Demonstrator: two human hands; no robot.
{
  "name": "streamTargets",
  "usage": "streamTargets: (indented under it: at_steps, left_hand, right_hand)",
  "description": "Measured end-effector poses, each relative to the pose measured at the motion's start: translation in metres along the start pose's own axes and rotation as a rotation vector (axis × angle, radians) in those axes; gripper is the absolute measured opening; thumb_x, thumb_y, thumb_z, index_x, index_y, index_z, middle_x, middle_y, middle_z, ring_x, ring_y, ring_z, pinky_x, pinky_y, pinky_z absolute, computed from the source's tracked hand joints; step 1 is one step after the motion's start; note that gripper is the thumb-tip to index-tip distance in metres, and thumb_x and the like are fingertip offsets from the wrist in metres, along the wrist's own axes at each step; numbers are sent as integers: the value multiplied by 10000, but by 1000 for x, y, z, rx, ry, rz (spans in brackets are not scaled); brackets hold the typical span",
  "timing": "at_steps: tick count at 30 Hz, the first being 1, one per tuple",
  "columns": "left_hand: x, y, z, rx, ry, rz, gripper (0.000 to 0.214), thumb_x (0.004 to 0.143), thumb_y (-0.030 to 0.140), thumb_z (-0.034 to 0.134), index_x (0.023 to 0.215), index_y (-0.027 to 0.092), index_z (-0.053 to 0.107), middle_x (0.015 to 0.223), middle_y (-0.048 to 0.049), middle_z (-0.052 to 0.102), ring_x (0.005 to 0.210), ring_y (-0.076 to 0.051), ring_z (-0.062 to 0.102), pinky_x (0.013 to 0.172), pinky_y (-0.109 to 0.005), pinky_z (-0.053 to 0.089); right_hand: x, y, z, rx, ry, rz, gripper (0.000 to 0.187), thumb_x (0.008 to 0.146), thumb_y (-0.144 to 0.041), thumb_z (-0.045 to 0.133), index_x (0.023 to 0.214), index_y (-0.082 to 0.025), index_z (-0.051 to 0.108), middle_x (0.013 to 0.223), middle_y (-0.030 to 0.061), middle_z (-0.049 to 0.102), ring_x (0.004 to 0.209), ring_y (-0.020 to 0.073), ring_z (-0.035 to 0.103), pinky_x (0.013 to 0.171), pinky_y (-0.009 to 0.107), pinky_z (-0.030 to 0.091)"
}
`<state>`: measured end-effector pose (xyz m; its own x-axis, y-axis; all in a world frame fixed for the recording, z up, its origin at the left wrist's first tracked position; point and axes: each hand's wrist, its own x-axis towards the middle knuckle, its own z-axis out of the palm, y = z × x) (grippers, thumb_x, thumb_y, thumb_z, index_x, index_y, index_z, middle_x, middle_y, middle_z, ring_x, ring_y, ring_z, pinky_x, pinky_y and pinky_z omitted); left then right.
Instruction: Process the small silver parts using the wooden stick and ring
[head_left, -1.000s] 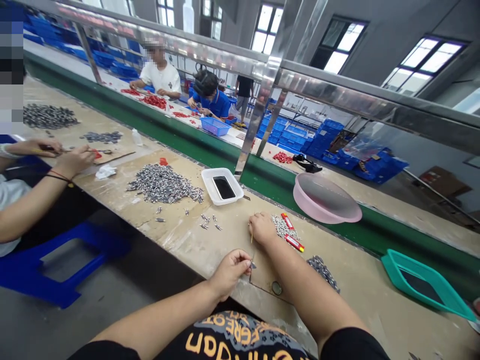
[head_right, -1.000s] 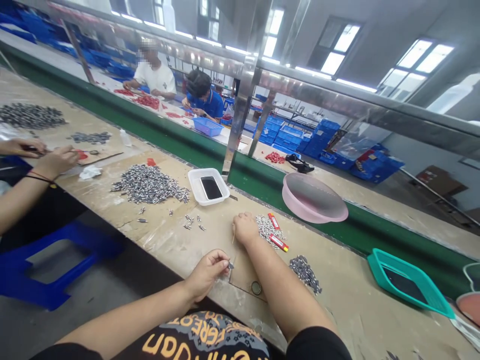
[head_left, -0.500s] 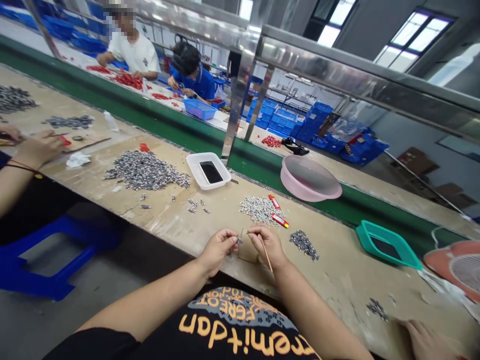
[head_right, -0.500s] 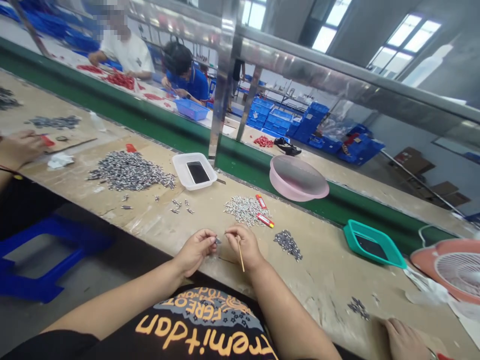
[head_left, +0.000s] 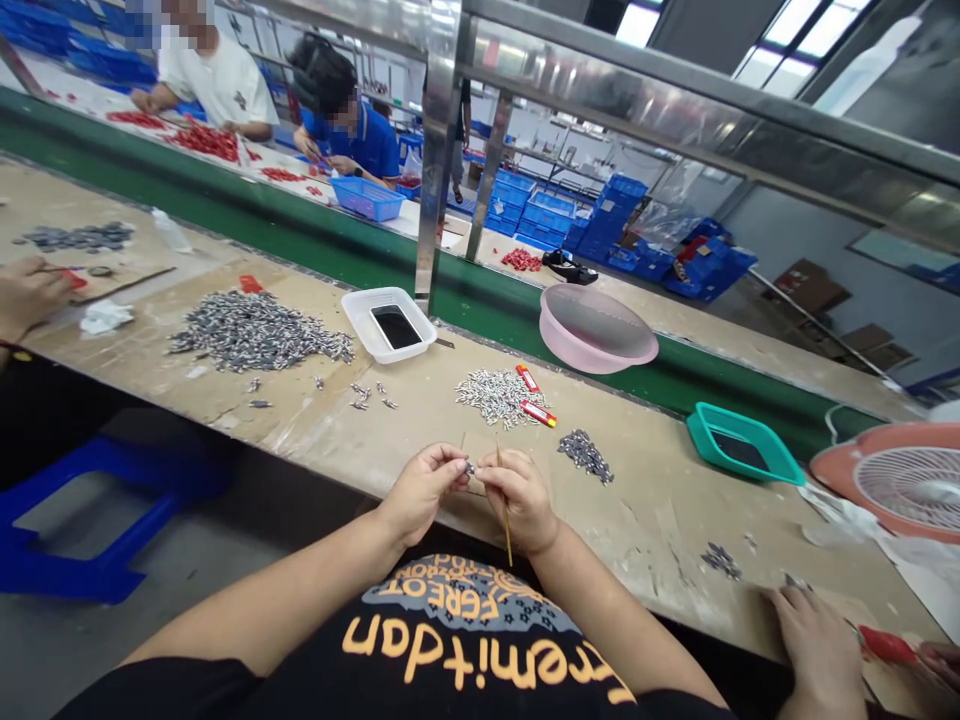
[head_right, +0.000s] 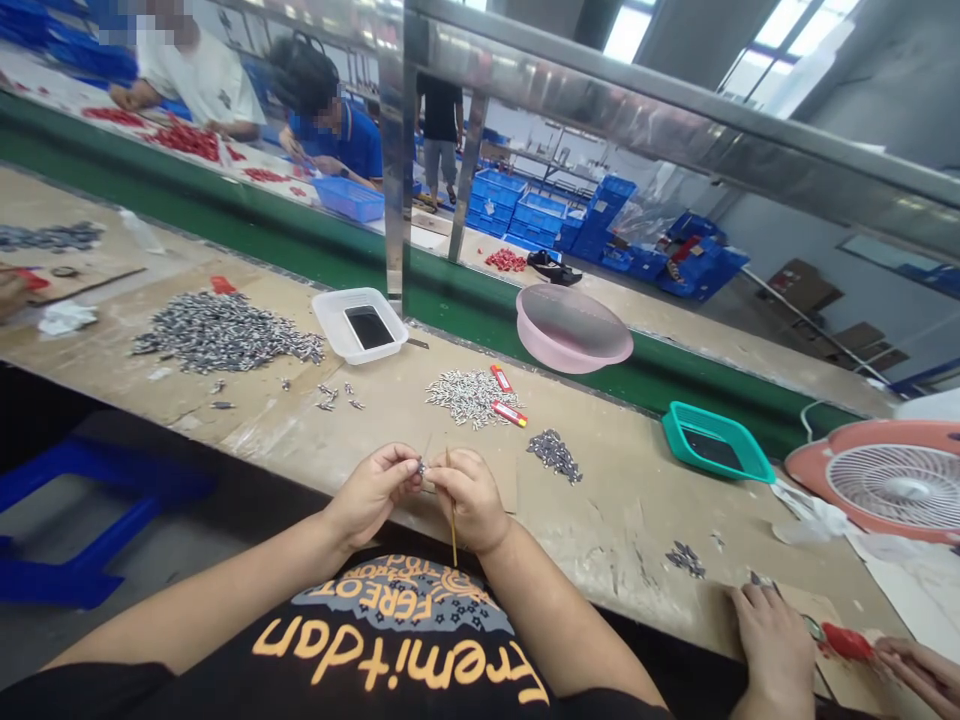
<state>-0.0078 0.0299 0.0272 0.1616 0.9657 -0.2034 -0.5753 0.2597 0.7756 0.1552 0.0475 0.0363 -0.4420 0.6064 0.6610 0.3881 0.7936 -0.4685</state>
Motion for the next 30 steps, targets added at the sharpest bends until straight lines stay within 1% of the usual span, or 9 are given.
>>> streamTargets:
  at_steps: [7,15,18,20,23,25,27,28,30]
  left_hand:
    - [-3,0,4,-21,15,3,197,707,249,725,803,152,583,691,7,634,634,-88,584,672,-229,479]
    - [-6,4,6,-73,-43,-35,197,718,209,717,812,146,556,717,-1,633,661,-90,594,687,-229,478]
    - [-7,4,6,-61,-48,-32,218,707,190,723,818,155,539,719,15,610,666,-82,583,689,-219,469]
    - [-8,4,5,-34,-40,-1,217,714,194,715,828,163,533,728,24,594,665,-77,571,685,-212,461]
    - [-10,2,5,47,-38,77,202,738,197,692,859,178,531,742,31,583,681,-78,564,697,-213,453]
    - [-12,2,7,86,-43,112,193,750,196,680,871,181,530,760,28,582,698,-82,567,719,-222,452]
    - [-12,2,8,85,-32,122,194,749,196,680,870,179,529,777,25,583,709,-85,574,731,-229,453]
    - [-12,2,8,74,-17,121,199,743,194,685,867,178,530,777,26,582,704,-85,576,727,-228,454]
    - [-12,4,7,43,21,126,218,723,185,700,864,179,534,769,32,580,682,-80,577,708,-221,454]
  right_hand:
    - [-4,-2,-1,-29,-52,-20,203,851,-118,540,955,-256,645,872,42,660,815,167,609,782,378,490]
    - [-7,0,-3,-132,-136,-140,239,850,-105,538,1028,-237,627,905,64,649,844,179,575,767,364,490]
    - [-8,-1,-4,-136,-176,-148,255,852,-102,530,1041,-251,616,908,57,644,847,179,568,775,362,483]
    - [-8,-5,-4,-95,-125,-98,252,846,-127,548,1055,-258,602,921,53,630,871,183,568,812,376,475]
    - [-7,-12,-1,34,38,81,244,823,-207,594,1065,-229,571,949,66,594,909,195,567,824,382,477]
    - [-8,-17,3,138,72,195,150,842,-222,569,992,-220,576,870,45,593,839,175,577,762,342,488]
    - [-10,-17,7,191,77,258,67,860,-209,544,913,-223,582,790,17,594,764,152,574,717,305,483]
    - [-11,-15,8,195,100,280,58,859,-213,546,901,-223,584,793,15,597,767,151,573,722,302,479]
    - [-16,-8,5,186,193,340,78,853,-242,556,920,-219,590,861,30,599,825,162,574,763,317,472]
